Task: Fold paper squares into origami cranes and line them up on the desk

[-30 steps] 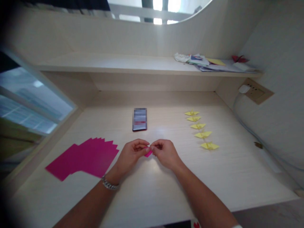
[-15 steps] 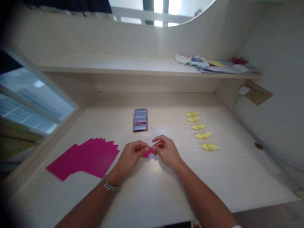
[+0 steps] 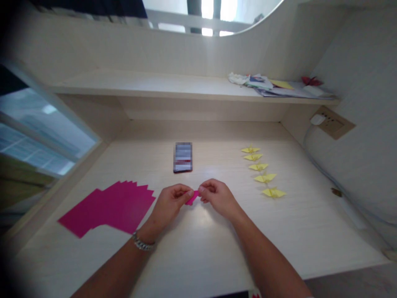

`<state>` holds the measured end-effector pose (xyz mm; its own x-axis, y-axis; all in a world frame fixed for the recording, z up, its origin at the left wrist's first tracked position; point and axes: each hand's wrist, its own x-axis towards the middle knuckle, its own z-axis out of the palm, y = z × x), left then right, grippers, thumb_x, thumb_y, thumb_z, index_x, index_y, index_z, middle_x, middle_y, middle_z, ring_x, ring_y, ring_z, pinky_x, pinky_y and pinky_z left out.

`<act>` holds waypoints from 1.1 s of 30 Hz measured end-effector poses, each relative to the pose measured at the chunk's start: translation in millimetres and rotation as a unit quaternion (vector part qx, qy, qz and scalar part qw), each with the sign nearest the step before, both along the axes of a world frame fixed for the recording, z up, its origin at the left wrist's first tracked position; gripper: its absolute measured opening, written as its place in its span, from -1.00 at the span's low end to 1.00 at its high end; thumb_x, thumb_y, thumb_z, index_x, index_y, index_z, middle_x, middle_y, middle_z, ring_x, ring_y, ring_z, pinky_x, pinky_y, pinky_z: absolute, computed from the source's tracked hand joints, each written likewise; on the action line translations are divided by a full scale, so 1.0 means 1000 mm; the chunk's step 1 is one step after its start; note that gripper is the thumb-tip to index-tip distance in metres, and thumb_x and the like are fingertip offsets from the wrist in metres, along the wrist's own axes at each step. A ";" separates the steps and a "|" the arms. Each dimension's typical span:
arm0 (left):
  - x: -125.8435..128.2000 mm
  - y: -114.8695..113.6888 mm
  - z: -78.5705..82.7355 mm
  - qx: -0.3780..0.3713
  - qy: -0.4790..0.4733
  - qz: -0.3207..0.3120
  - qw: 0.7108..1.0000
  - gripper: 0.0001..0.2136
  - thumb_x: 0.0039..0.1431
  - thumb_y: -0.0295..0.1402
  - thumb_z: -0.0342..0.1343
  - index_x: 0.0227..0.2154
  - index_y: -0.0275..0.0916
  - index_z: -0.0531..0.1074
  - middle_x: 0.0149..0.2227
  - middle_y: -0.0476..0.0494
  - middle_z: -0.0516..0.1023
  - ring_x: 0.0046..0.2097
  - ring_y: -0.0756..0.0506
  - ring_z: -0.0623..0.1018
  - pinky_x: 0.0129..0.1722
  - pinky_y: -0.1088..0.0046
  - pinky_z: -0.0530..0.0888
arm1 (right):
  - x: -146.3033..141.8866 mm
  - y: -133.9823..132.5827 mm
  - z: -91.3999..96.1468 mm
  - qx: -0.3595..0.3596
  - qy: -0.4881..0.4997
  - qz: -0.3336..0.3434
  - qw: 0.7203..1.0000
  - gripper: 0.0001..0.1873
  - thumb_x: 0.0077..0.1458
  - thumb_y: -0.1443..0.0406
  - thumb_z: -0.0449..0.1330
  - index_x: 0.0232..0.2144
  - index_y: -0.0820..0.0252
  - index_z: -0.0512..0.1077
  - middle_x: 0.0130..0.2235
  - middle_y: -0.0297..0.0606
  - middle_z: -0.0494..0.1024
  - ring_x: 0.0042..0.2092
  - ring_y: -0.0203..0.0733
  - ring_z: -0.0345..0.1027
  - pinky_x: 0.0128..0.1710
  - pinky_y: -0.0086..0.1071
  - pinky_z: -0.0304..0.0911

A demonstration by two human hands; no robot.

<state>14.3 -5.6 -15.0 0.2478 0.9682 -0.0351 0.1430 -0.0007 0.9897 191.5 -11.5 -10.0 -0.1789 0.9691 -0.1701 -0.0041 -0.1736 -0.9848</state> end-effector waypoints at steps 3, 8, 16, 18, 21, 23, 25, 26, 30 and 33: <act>0.000 -0.001 -0.001 0.002 0.002 -0.007 1.000 -0.80 0.04 -0.25 0.15 -0.43 -0.31 0.50 -0.45 -0.15 0.57 -0.42 -0.05 0.50 -0.42 0.47 0.41 | 0.000 0.001 -0.002 0.009 -0.049 0.021 0.999 -0.72 0.00 0.13 0.20 -0.48 0.27 0.40 -0.54 -0.30 0.46 -0.51 -0.33 0.32 -0.45 -0.43 0.27; 0.001 -0.001 -0.001 0.007 0.009 -0.012 1.000 -0.79 0.06 -0.24 0.13 -0.42 -0.31 0.50 -0.45 -0.14 0.57 -0.42 -0.04 0.50 -0.40 0.47 0.42 | 0.001 0.001 -0.005 0.007 -0.034 0.030 0.999 -0.73 0.05 0.14 0.14 -0.46 0.26 0.40 -0.52 -0.30 0.46 -0.50 -0.32 0.32 -0.44 -0.42 0.26; 0.000 -0.002 0.005 0.019 0.059 -0.060 0.996 -0.83 0.07 -0.31 0.08 -0.44 -0.30 0.51 -0.46 -0.12 0.56 -0.42 -0.04 0.50 -0.41 0.48 0.40 | -0.003 -0.008 0.008 0.131 -0.240 0.051 0.961 -0.85 0.07 0.31 0.09 -0.46 0.21 0.43 -0.51 -0.34 0.44 -0.45 -0.31 0.26 -0.45 -0.45 0.11; -0.002 -0.002 0.011 0.024 0.077 -0.076 0.994 -0.85 0.04 -0.36 0.08 -0.47 -0.28 0.52 -0.48 -0.10 0.56 -0.44 -0.04 0.49 -0.42 0.49 0.38 | -0.002 -0.009 0.012 0.141 -0.257 0.053 0.955 -0.86 0.06 0.33 0.09 -0.47 0.21 0.43 -0.50 -0.33 0.45 -0.44 -0.30 0.25 -0.44 -0.45 0.09; -0.005 -0.001 0.019 0.022 0.092 -0.094 0.991 -0.86 0.00 -0.43 0.06 -0.51 -0.27 0.52 -0.54 -0.06 0.54 -0.48 -0.03 0.48 -0.46 0.51 0.37 | 0.003 -0.008 0.014 0.132 -0.249 0.046 0.958 -0.87 0.04 0.34 0.10 -0.47 0.21 0.43 -0.50 -0.33 0.45 -0.44 -0.30 0.25 -0.44 -0.45 0.10; -0.008 -0.001 0.021 0.025 0.102 -0.103 0.989 -0.86 -0.03 -0.46 0.04 -0.52 -0.26 0.52 -0.56 -0.05 0.53 -0.50 -0.02 0.47 -0.47 0.52 0.36 | 0.006 -0.006 0.014 0.120 -0.238 0.046 0.963 -0.88 0.03 0.33 0.10 -0.47 0.21 0.43 -0.51 -0.34 0.45 -0.45 -0.30 0.25 -0.45 -0.45 0.10; -0.013 0.001 0.021 0.031 0.110 -0.108 0.988 -0.85 -0.03 -0.46 0.04 -0.51 -0.25 0.52 -0.57 -0.04 0.53 -0.51 -0.02 0.47 -0.48 0.52 0.36 | 0.011 -0.004 0.012 0.107 -0.225 0.053 0.967 -0.87 0.02 0.33 0.11 -0.48 0.22 0.44 -0.53 -0.34 0.44 -0.47 -0.30 0.25 -0.47 -0.46 0.09; -0.016 0.003 0.020 0.033 0.116 -0.107 0.987 -0.86 -0.03 -0.45 0.04 -0.51 -0.25 0.52 -0.58 -0.04 0.53 -0.51 -0.02 0.47 -0.49 0.52 0.36 | 0.014 -0.002 0.011 0.102 -0.218 0.050 0.969 -0.87 0.02 0.32 0.11 -0.49 0.22 0.43 -0.54 -0.34 0.43 -0.48 -0.31 0.25 -0.48 -0.46 0.09; -0.027 0.011 0.016 0.019 0.111 -0.058 0.992 -0.92 -0.08 -0.47 0.09 -0.53 -0.26 0.49 -0.62 -0.03 0.49 -0.55 0.00 0.45 -0.53 0.53 0.34 | 0.026 0.004 0.010 0.088 -0.175 -0.006 0.981 -0.83 0.02 0.27 0.11 -0.53 0.24 0.40 -0.59 -0.36 0.39 -0.52 -0.32 0.21 -0.50 -0.45 0.11; -0.021 0.011 0.014 -0.020 0.027 -0.012 0.999 -0.92 -0.01 -0.40 0.11 -0.48 -0.28 0.48 -0.55 -0.06 0.52 -0.50 -0.01 0.49 -0.45 0.49 0.42 | 0.025 0.004 0.010 0.081 -0.169 -0.013 0.982 -0.82 0.01 0.26 0.13 -0.54 0.24 0.39 -0.59 -0.37 0.39 -0.53 -0.32 0.21 -0.51 -0.45 0.11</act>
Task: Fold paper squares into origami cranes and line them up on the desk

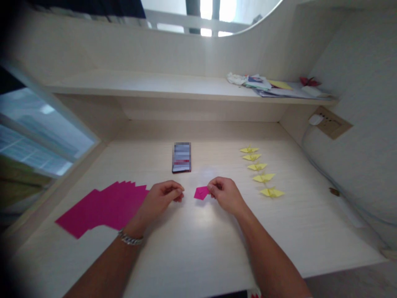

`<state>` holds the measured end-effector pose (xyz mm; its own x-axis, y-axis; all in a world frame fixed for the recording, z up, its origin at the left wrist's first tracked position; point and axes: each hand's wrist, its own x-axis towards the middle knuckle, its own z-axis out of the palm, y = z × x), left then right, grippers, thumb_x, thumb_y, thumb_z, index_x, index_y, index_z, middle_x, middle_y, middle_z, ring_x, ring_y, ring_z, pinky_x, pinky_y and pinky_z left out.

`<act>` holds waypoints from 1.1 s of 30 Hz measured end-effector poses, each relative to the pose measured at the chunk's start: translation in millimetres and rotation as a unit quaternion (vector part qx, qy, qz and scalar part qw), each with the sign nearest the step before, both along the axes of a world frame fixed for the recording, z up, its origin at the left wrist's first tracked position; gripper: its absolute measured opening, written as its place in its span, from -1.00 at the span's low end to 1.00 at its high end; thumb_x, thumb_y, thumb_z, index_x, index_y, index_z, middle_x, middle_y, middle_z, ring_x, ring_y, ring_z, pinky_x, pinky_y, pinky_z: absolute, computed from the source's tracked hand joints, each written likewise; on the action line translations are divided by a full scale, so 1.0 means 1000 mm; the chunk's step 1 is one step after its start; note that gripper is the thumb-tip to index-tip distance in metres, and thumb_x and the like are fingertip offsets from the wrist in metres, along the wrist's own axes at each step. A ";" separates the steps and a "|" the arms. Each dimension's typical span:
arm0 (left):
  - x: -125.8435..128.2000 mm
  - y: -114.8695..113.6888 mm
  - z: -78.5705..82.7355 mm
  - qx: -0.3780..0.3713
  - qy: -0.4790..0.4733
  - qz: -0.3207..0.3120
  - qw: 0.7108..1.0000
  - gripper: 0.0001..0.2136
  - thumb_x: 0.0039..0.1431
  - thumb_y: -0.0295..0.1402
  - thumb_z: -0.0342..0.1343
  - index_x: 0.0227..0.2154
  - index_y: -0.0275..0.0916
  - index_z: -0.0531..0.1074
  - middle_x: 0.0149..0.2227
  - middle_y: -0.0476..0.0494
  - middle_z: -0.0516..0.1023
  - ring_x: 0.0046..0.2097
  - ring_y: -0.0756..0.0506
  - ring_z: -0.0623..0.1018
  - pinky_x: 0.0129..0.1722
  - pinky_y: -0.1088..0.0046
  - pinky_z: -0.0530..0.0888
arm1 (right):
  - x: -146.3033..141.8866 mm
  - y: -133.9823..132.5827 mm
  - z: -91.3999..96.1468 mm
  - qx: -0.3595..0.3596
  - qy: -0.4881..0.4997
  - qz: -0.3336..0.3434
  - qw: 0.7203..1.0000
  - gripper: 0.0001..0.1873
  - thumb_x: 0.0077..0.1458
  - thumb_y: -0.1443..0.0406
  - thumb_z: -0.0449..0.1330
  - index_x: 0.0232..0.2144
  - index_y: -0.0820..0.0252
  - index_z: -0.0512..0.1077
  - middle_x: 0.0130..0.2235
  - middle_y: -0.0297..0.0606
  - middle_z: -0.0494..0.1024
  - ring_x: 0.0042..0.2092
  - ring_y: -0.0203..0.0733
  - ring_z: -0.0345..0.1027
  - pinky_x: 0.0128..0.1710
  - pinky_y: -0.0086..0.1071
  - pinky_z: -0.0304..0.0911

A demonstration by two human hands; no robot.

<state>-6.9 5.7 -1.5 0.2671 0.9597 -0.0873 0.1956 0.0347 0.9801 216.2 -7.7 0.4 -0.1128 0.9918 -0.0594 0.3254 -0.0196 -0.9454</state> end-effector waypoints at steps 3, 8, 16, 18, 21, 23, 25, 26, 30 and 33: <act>0.016 -0.007 -0.003 -0.015 -0.047 -0.034 0.998 -0.84 0.04 -0.33 0.12 -0.34 -0.28 0.49 -0.44 -0.11 0.56 -0.40 -0.03 0.51 -0.39 0.48 0.42 | -0.011 -0.004 0.000 0.008 -0.018 0.020 1.000 -0.83 0.03 0.27 0.12 -0.51 0.23 0.43 -0.56 -0.35 0.42 -0.51 -0.32 0.24 -0.50 -0.46 0.12; 0.028 -0.015 -0.005 -0.005 -0.035 -0.045 0.998 -0.78 0.07 -0.24 0.10 -0.47 -0.32 0.48 -0.51 -0.10 0.51 -0.46 -0.02 0.45 -0.44 0.49 0.37 | -0.021 -0.007 -0.004 -0.028 0.024 0.061 0.997 -0.76 0.07 0.22 0.11 -0.50 0.25 0.44 -0.55 -0.32 0.45 -0.50 -0.32 0.29 -0.48 -0.45 0.19; 0.017 -0.008 -0.002 0.000 -0.009 -0.028 1.000 -0.76 0.05 -0.21 0.11 -0.54 -0.30 0.47 -0.57 -0.06 0.46 -0.50 -0.01 0.41 -0.47 0.50 0.33 | -0.010 -0.001 -0.010 -0.044 0.088 0.050 0.994 -0.71 0.10 0.13 0.09 -0.39 0.26 0.42 -0.43 -0.25 0.49 -0.44 -0.30 0.34 -0.41 -0.42 0.26; 0.018 -0.008 -0.002 0.000 -0.006 -0.030 1.000 -0.76 0.05 -0.21 0.12 -0.54 -0.30 0.47 -0.57 -0.06 0.47 -0.50 -0.01 0.41 -0.47 0.50 0.33 | -0.012 -0.003 -0.010 -0.029 0.060 0.059 0.996 -0.77 0.07 0.17 0.13 -0.39 0.24 0.42 -0.45 -0.28 0.48 -0.43 -0.30 0.32 -0.41 -0.43 0.24; 0.019 -0.010 -0.002 0.003 -0.003 -0.038 0.999 -0.76 0.06 -0.22 0.11 -0.53 -0.30 0.47 -0.56 -0.06 0.47 -0.48 -0.01 0.41 -0.46 0.50 0.33 | -0.017 -0.005 -0.011 -0.031 0.057 0.069 0.995 -0.83 0.03 0.22 0.17 -0.44 0.24 0.40 -0.50 -0.33 0.43 -0.45 -0.31 0.28 -0.42 -0.44 0.21; 0.019 -0.011 -0.002 0.008 -0.006 -0.047 0.999 -0.78 0.07 -0.23 0.10 -0.51 -0.30 0.48 -0.54 -0.06 0.48 -0.47 -0.01 0.41 -0.45 0.51 0.33 | -0.018 -0.004 -0.012 -0.063 0.107 0.078 0.989 -0.82 0.02 0.22 0.15 -0.48 0.24 0.37 -0.52 -0.33 0.42 -0.48 -0.32 0.26 -0.43 -0.43 0.21; 0.018 -0.012 -0.002 0.018 -0.005 -0.051 0.999 -0.79 0.07 -0.24 0.10 -0.50 -0.29 0.48 -0.53 -0.05 0.48 -0.47 -0.01 0.40 -0.45 0.51 0.32 | -0.019 -0.004 -0.011 -0.097 0.153 0.089 0.979 -0.82 0.02 0.23 0.14 -0.50 0.24 0.35 -0.52 -0.32 0.42 -0.50 -0.32 0.27 -0.44 -0.42 0.21; 0.018 -0.012 -0.002 0.025 0.002 -0.051 0.998 -0.80 0.08 -0.25 0.10 -0.50 -0.29 0.48 -0.53 -0.05 0.48 -0.47 -0.01 0.40 -0.45 0.51 0.32 | -0.019 -0.004 -0.010 -0.102 0.155 0.090 0.978 -0.83 0.02 0.24 0.13 -0.50 0.24 0.35 -0.52 -0.32 0.42 -0.50 -0.32 0.27 -0.44 -0.42 0.21; 0.017 -0.014 -0.001 0.063 0.060 -0.057 0.995 -0.82 0.08 -0.30 0.09 -0.50 -0.28 0.49 -0.54 -0.05 0.48 -0.48 -0.01 0.40 -0.46 0.51 0.30 | -0.020 -0.007 -0.004 -0.021 0.019 0.086 0.996 -0.89 -0.01 0.30 0.13 -0.45 0.24 0.42 -0.50 -0.34 0.43 -0.47 -0.32 0.25 -0.45 -0.45 0.15; 0.019 -0.017 0.003 0.085 0.101 -0.081 0.988 -0.84 0.07 -0.35 0.08 -0.50 -0.28 0.50 -0.54 -0.05 0.49 -0.47 -0.03 0.41 -0.46 0.50 0.29 | -0.024 -0.011 0.002 0.026 -0.090 0.108 0.990 -0.88 -0.02 0.35 0.11 -0.47 0.24 0.45 -0.52 -0.35 0.43 -0.47 -0.33 0.22 -0.48 -0.48 0.08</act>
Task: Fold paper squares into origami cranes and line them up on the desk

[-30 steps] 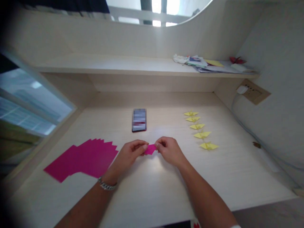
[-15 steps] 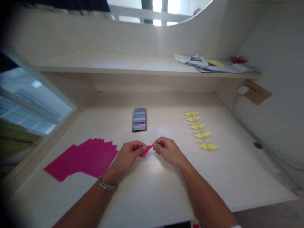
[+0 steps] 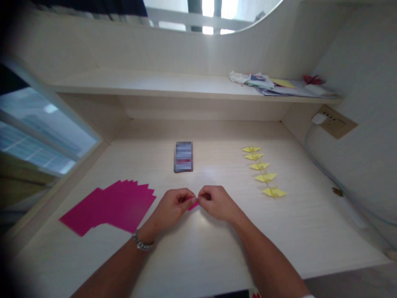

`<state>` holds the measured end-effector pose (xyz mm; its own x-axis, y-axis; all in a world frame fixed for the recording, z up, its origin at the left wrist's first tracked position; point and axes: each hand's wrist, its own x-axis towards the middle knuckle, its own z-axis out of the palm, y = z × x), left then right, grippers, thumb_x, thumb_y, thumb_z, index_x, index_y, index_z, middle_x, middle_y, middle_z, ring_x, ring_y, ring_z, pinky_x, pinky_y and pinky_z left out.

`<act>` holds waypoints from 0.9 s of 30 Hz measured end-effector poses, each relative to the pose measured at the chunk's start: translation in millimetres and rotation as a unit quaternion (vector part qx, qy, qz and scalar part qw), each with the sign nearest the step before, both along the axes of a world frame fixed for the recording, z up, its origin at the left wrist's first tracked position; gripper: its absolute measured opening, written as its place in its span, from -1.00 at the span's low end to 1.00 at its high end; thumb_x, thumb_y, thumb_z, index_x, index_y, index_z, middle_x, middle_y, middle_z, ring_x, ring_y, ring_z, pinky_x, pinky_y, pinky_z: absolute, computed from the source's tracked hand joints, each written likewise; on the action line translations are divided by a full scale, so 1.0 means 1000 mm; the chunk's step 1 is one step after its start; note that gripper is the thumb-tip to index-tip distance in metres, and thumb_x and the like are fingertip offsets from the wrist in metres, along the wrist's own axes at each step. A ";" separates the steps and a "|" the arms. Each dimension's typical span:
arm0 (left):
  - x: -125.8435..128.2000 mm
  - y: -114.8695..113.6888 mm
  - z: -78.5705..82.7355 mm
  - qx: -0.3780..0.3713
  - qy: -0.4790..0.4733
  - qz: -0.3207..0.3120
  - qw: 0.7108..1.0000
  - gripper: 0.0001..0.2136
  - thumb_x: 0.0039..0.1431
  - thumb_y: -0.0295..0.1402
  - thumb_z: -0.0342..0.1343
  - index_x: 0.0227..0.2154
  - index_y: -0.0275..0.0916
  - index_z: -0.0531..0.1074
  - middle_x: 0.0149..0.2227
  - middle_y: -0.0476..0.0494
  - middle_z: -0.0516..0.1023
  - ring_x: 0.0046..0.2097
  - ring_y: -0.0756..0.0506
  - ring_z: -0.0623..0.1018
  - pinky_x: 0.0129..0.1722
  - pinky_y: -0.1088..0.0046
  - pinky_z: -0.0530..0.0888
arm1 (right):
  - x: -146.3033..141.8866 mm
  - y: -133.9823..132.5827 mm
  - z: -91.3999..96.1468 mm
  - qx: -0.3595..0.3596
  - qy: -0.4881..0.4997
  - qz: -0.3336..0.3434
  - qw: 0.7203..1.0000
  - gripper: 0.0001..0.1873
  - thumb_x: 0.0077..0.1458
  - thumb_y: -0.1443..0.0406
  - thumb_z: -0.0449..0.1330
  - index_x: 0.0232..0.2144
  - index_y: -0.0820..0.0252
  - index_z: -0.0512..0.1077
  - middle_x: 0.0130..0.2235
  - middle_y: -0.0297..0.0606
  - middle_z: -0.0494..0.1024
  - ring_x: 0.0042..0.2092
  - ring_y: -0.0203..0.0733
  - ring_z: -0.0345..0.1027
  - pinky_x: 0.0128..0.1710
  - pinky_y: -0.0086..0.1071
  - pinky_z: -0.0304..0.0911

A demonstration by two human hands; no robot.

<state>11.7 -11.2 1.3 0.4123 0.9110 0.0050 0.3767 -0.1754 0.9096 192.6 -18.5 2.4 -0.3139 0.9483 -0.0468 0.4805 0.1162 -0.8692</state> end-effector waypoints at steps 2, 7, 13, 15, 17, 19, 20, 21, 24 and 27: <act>0.001 -0.002 0.003 0.002 0.011 -0.013 1.000 -0.85 0.06 -0.37 0.07 -0.51 -0.29 0.50 -0.54 -0.05 0.49 -0.46 -0.03 0.42 -0.45 0.49 0.29 | 0.000 -0.001 0.003 0.003 -0.031 0.016 0.999 -0.87 -0.04 0.37 0.10 -0.50 0.25 0.46 -0.54 -0.37 0.42 -0.48 -0.34 0.20 -0.50 -0.48 0.05; -0.003 0.002 0.004 -0.031 -0.016 -0.016 0.999 -0.86 0.05 -0.38 0.10 -0.54 -0.30 0.49 -0.57 -0.03 0.47 -0.49 0.00 0.39 -0.46 0.51 0.28 | 0.019 0.003 0.001 -0.030 -0.019 0.042 0.998 -0.85 -0.09 0.41 0.09 -0.49 0.25 0.47 -0.53 -0.38 0.42 -0.48 -0.35 0.20 -0.50 -0.50 0.06; -0.012 0.012 -0.001 -0.057 -0.078 0.070 0.993 -0.83 0.05 -0.33 0.13 -0.54 -0.30 0.50 -0.57 -0.06 0.48 -0.49 0.00 0.41 -0.46 0.51 0.31 | 0.023 0.010 -0.009 -0.085 0.134 -0.037 0.987 -0.87 -0.03 0.31 0.14 -0.41 0.25 0.45 -0.49 -0.32 0.46 -0.46 -0.31 0.30 -0.43 -0.44 0.21; -0.008 0.011 -0.002 -0.064 -0.102 0.070 0.990 -0.83 0.05 -0.31 0.14 -0.52 -0.31 0.51 -0.55 -0.08 0.50 -0.48 -0.01 0.43 -0.45 0.50 0.33 | 0.011 0.009 -0.012 -0.095 0.176 -0.028 0.979 -0.81 -0.02 0.23 0.18 -0.36 0.24 0.44 -0.45 -0.30 0.48 -0.46 -0.31 0.31 -0.44 -0.43 0.23; -0.004 0.010 -0.003 -0.079 -0.123 0.059 0.987 -0.83 0.05 -0.31 0.14 -0.50 -0.32 0.52 -0.50 -0.12 0.54 -0.44 -0.03 0.46 -0.41 0.49 0.36 | 0.001 0.008 -0.014 -0.105 0.213 -0.038 0.971 -0.79 -0.01 0.18 0.18 -0.43 0.24 0.42 -0.50 -0.32 0.46 -0.49 -0.32 0.30 -0.46 -0.43 0.23; -0.002 0.009 -0.004 -0.107 -0.136 0.036 0.984 -0.83 0.06 -0.32 0.14 -0.48 -0.32 0.53 -0.50 -0.14 0.55 -0.44 -0.03 0.47 -0.41 0.49 0.38 | -0.003 0.009 -0.016 -0.104 0.245 -0.064 0.962 -0.77 -0.01 0.17 0.19 -0.47 0.24 0.41 -0.53 -0.33 0.45 -0.50 -0.33 0.29 -0.46 -0.43 0.22; -0.003 0.009 -0.004 -0.121 -0.138 0.024 0.983 -0.83 0.07 -0.32 0.14 -0.48 -0.32 0.53 -0.51 -0.14 0.55 -0.46 -0.02 0.47 -0.42 0.49 0.39 | -0.002 0.009 -0.016 -0.101 0.257 -0.082 0.958 -0.77 -0.02 0.16 0.20 -0.48 0.24 0.40 -0.54 -0.34 0.45 -0.51 -0.34 0.28 -0.47 -0.44 0.21; -0.004 0.009 -0.004 -0.131 -0.138 0.016 0.982 -0.83 0.07 -0.32 0.13 -0.49 -0.32 0.53 -0.52 -0.14 0.55 -0.47 -0.02 0.48 -0.43 0.50 0.39 | 0.000 0.010 -0.017 -0.098 0.268 -0.099 0.953 -0.76 -0.03 0.15 0.20 -0.49 0.24 0.40 -0.54 -0.34 0.44 -0.51 -0.34 0.28 -0.47 -0.44 0.21; -0.007 0.010 -0.005 -0.131 -0.148 0.021 0.980 -0.85 0.06 -0.33 0.15 -0.48 -0.31 0.52 -0.52 -0.14 0.55 -0.46 -0.03 0.51 -0.41 0.48 0.42 | 0.006 0.013 -0.017 -0.090 0.284 -0.132 0.945 -0.75 -0.03 0.13 0.21 -0.49 0.22 0.39 -0.55 -0.36 0.44 -0.51 -0.33 0.28 -0.49 -0.44 0.21; -0.007 0.009 -0.006 -0.112 -0.191 0.028 0.975 -0.80 -0.02 -0.39 0.22 -0.28 -0.26 0.51 -0.36 -0.16 0.60 -0.32 -0.07 0.56 -0.28 0.43 0.46 | 0.008 0.014 -0.018 -0.096 0.276 -0.126 0.948 -0.74 -0.03 0.12 0.21 -0.50 0.21 0.38 -0.55 -0.36 0.44 -0.52 -0.32 0.29 -0.48 -0.44 0.22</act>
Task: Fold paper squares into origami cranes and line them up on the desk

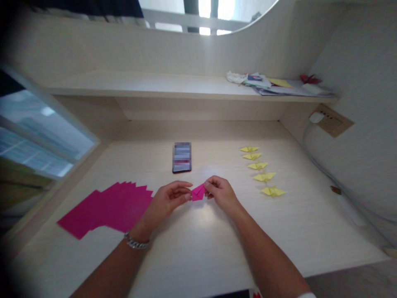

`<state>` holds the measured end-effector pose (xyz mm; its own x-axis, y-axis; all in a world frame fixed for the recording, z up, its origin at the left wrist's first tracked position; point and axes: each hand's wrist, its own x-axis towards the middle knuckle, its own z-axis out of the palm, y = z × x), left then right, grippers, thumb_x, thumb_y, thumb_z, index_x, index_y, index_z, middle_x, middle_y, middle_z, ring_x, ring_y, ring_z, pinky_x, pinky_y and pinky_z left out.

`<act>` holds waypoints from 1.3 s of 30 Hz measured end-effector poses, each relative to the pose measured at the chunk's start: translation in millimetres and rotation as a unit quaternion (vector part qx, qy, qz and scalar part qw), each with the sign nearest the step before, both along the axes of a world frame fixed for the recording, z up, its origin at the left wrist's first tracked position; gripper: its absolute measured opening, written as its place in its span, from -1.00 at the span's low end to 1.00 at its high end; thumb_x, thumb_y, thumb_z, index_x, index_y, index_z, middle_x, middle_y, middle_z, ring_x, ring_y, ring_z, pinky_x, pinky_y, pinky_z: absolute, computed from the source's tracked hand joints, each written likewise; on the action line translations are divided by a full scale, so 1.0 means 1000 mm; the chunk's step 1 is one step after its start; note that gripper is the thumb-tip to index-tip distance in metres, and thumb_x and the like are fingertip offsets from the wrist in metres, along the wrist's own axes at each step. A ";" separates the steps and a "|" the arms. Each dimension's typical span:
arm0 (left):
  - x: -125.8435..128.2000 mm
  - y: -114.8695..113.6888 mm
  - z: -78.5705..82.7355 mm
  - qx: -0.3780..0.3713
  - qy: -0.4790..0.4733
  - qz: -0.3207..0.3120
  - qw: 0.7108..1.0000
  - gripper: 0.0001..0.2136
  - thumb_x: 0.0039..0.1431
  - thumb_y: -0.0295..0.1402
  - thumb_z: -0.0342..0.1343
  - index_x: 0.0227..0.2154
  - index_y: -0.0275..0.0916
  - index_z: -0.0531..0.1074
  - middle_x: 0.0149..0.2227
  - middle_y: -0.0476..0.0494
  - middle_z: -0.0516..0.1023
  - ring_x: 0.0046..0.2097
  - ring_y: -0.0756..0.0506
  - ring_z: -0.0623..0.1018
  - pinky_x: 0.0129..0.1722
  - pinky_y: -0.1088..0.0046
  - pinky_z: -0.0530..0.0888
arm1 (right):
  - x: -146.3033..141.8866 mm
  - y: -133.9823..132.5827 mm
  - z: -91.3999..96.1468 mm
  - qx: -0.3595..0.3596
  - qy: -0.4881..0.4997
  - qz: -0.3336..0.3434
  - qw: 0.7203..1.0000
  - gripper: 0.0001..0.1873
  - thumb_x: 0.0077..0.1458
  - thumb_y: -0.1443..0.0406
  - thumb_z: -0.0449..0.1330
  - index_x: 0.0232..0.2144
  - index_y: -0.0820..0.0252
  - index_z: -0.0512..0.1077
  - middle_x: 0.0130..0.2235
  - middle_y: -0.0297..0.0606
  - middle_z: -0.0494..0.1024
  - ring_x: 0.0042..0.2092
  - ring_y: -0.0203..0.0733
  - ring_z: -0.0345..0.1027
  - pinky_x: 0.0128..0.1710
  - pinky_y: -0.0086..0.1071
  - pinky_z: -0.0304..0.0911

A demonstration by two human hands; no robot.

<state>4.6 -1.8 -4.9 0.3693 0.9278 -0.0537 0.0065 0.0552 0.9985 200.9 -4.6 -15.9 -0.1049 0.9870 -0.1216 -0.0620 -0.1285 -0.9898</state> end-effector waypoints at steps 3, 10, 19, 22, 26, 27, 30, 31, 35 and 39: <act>0.004 -0.003 -0.001 0.011 -0.004 -0.009 1.000 -0.72 -0.04 -0.41 0.23 -0.20 -0.24 0.51 -0.23 -0.19 0.60 -0.23 -0.10 0.57 -0.18 0.37 0.47 | -0.004 0.000 -0.001 -0.006 -0.015 0.010 1.000 -0.72 -0.03 0.10 0.21 -0.48 0.22 0.39 -0.55 -0.35 0.45 -0.54 -0.33 0.28 -0.48 -0.43 0.22; 0.011 -0.005 -0.003 0.065 0.077 0.067 0.993 -0.76 0.07 -0.33 0.15 -0.19 -0.23 0.54 -0.19 -0.19 0.60 -0.21 -0.12 0.57 -0.16 0.35 0.47 | -0.016 -0.002 -0.004 0.022 -0.038 -0.029 0.999 -0.69 0.02 0.08 0.17 -0.36 0.23 0.40 -0.54 -0.33 0.45 -0.52 -0.30 0.31 -0.52 -0.43 0.23; 0.019 -0.006 -0.006 0.028 0.055 0.168 0.984 -0.80 0.04 -0.26 0.17 -0.39 -0.32 0.54 -0.46 -0.13 0.59 -0.42 -0.05 0.54 -0.38 0.46 0.47 | -0.034 -0.014 -0.008 0.091 -0.165 -0.087 0.978 -0.36 -0.20 0.24 0.36 -0.04 0.16 0.24 -0.38 -0.29 0.54 -0.41 -0.22 0.42 -0.38 -0.35 0.33; 0.020 -0.005 -0.008 -0.015 0.017 0.174 0.985 -0.77 0.01 -0.24 0.20 -0.40 -0.34 0.52 -0.46 -0.14 0.58 -0.44 -0.03 0.53 -0.38 0.47 0.48 | -0.032 -0.014 -0.006 0.118 -0.198 -0.087 0.969 -0.48 -0.06 0.24 0.27 -0.02 0.18 0.28 -0.33 -0.23 0.56 -0.37 -0.21 0.44 -0.34 -0.34 0.34; 0.021 -0.003 -0.012 -0.069 -0.041 0.174 0.981 -0.73 -0.03 -0.23 0.24 -0.34 -0.35 0.50 -0.44 -0.16 0.59 -0.42 -0.03 0.55 -0.34 0.45 0.50 | -0.030 -0.015 -0.001 0.152 -0.228 -0.082 0.958 -0.71 0.12 0.23 0.09 -0.11 0.17 0.40 -0.25 -0.17 0.56 -0.29 -0.19 0.44 -0.26 -0.31 0.32; 0.021 -0.003 -0.013 -0.080 -0.055 0.174 0.980 -0.73 -0.03 -0.24 0.24 -0.34 -0.36 0.50 -0.45 -0.16 0.59 -0.42 -0.03 0.55 -0.33 0.44 0.50 | -0.030 -0.015 0.000 0.149 -0.222 -0.083 0.960 -0.72 0.13 0.23 0.06 -0.14 0.17 0.43 -0.25 -0.17 0.56 -0.30 -0.19 0.43 -0.26 -0.31 0.32; 0.022 -0.003 -0.015 -0.113 -0.087 0.175 0.974 -0.74 -0.06 -0.25 0.26 -0.39 -0.36 0.48 -0.45 -0.17 0.58 -0.44 -0.03 0.54 -0.35 0.44 0.50 | -0.029 -0.011 -0.001 0.080 -0.122 -0.090 0.985 -0.75 0.08 0.19 0.10 -0.25 0.20 0.45 -0.34 -0.19 0.55 -0.37 -0.20 0.41 -0.34 -0.33 0.32; 0.022 -0.003 -0.014 -0.125 -0.097 0.174 0.972 -0.75 -0.06 -0.26 0.27 -0.39 -0.36 0.48 -0.45 -0.17 0.58 -0.44 -0.02 0.54 -0.36 0.45 0.49 | -0.029 -0.009 -0.002 0.039 -0.068 -0.089 0.993 -0.75 0.05 0.18 0.13 -0.29 0.21 0.45 -0.37 -0.19 0.54 -0.39 -0.21 0.40 -0.38 -0.35 0.32; 0.023 -0.005 -0.011 -0.170 -0.154 0.145 0.962 -0.80 -0.03 -0.30 0.24 -0.40 -0.34 0.46 -0.43 -0.16 0.57 -0.42 -0.01 0.54 -0.37 0.49 0.47 | -0.027 -0.002 -0.006 -0.093 0.109 -0.080 0.986 -0.76 -0.07 0.18 0.22 -0.37 0.24 0.41 -0.43 -0.22 0.51 -0.44 -0.24 0.38 -0.47 -0.41 0.29; 0.023 -0.007 -0.010 -0.171 -0.167 0.124 0.963 -0.84 -0.01 -0.32 0.23 -0.43 -0.32 0.44 -0.47 -0.12 0.55 -0.42 0.00 0.53 -0.36 0.49 0.47 | -0.027 -0.002 -0.008 -0.039 0.054 -0.105 0.992 -0.72 -0.08 0.13 0.23 -0.37 0.21 0.38 -0.46 -0.27 0.48 -0.46 -0.25 0.35 -0.48 -0.40 0.27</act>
<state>27.5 -8.5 -15.0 0.1885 0.9387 -0.2887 -0.3677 0.3400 0.8656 174.1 -6.6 -23.6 0.0865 0.9763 -0.1984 -0.2004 -0.1780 -0.9634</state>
